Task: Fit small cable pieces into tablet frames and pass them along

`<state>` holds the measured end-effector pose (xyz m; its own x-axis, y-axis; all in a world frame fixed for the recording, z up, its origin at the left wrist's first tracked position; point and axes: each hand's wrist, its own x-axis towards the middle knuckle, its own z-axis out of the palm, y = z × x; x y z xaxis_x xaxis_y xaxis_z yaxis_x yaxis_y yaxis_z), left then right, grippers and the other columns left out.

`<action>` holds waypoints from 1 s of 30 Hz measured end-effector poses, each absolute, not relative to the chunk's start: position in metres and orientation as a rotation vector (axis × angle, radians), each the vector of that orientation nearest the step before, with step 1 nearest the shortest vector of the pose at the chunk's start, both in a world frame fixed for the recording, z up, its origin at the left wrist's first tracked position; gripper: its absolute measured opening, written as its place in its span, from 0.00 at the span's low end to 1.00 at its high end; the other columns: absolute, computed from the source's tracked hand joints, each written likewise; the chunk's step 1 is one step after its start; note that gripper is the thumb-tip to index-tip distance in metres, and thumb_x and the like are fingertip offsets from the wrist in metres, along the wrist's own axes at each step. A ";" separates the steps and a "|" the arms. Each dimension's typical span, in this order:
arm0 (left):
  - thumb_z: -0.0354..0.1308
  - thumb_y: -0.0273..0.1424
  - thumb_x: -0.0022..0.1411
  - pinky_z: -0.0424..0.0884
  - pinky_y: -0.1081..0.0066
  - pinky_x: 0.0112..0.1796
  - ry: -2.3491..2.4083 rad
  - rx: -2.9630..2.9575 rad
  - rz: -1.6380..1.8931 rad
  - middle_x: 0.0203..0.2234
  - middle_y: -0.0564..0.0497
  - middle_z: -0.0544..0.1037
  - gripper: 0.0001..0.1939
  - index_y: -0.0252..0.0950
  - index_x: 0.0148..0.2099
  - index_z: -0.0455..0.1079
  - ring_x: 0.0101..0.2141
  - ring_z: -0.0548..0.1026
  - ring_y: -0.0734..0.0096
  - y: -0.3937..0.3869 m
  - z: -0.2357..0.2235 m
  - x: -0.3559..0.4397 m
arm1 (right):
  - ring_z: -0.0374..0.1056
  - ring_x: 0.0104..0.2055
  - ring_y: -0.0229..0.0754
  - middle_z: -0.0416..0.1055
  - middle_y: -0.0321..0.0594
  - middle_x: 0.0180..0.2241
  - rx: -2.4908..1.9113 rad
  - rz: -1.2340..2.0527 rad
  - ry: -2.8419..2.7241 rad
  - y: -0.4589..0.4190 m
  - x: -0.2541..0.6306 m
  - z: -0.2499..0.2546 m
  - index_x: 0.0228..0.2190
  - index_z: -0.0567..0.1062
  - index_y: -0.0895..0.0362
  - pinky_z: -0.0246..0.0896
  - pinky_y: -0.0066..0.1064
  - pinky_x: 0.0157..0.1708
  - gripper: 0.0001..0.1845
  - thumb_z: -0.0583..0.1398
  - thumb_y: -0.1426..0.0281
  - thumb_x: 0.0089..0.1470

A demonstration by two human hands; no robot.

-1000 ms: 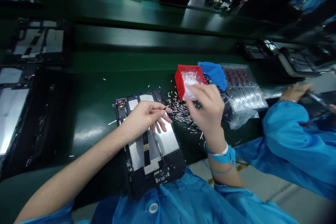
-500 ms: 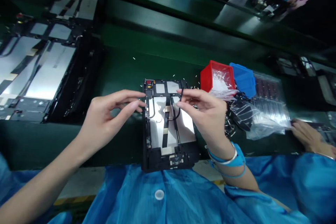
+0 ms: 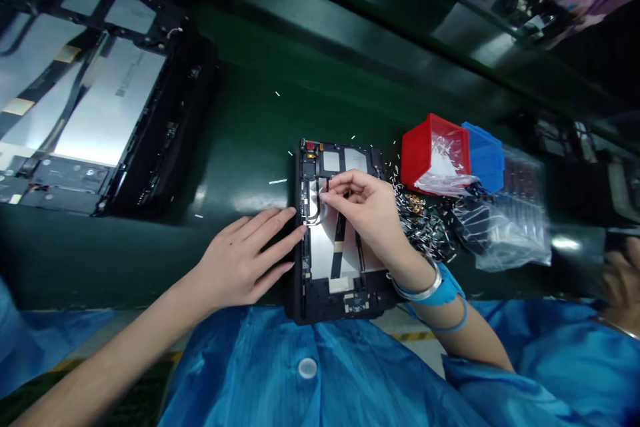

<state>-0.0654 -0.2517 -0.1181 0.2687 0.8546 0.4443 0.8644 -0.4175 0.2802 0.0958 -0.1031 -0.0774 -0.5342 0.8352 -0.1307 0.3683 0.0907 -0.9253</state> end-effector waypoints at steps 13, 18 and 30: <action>0.53 0.31 0.65 0.74 0.62 0.38 -1.678 -2.456 -0.774 0.49 0.36 0.76 0.18 0.31 0.55 0.69 0.45 0.77 0.52 -0.248 -0.116 -0.061 | 0.69 0.26 0.32 0.76 0.34 0.24 -1.034 1.222 -2.336 -0.093 0.096 -0.062 0.26 0.76 0.57 0.59 0.25 0.25 0.02 0.63 0.74 0.49; 0.53 0.29 0.64 0.73 0.64 0.40 -1.712 -2.446 -0.836 0.50 0.39 0.76 0.21 0.34 0.59 0.66 0.47 0.76 0.54 -0.250 -0.117 -0.060 | 0.65 0.26 0.33 0.74 0.34 0.24 -1.034 1.031 -2.430 -0.087 0.098 -0.063 0.25 0.77 0.57 0.57 0.26 0.27 0.03 0.64 0.73 0.49; 0.50 0.34 0.66 0.69 0.57 0.42 -1.580 -2.492 -0.668 0.48 0.35 0.76 0.19 0.29 0.55 0.68 0.45 0.76 0.50 -0.235 -0.108 -0.060 | 0.57 0.24 0.31 0.69 0.31 0.21 -1.093 1.301 -2.340 -0.077 0.095 -0.069 0.24 0.77 0.58 0.51 0.26 0.26 0.02 0.66 0.73 0.46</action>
<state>-0.0605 -0.2355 -0.1077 0.3593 0.8317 0.4234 0.8831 -0.4497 0.1339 0.0949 -0.0774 -0.0692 -0.6876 0.7136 -0.1342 0.4907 0.3204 -0.8103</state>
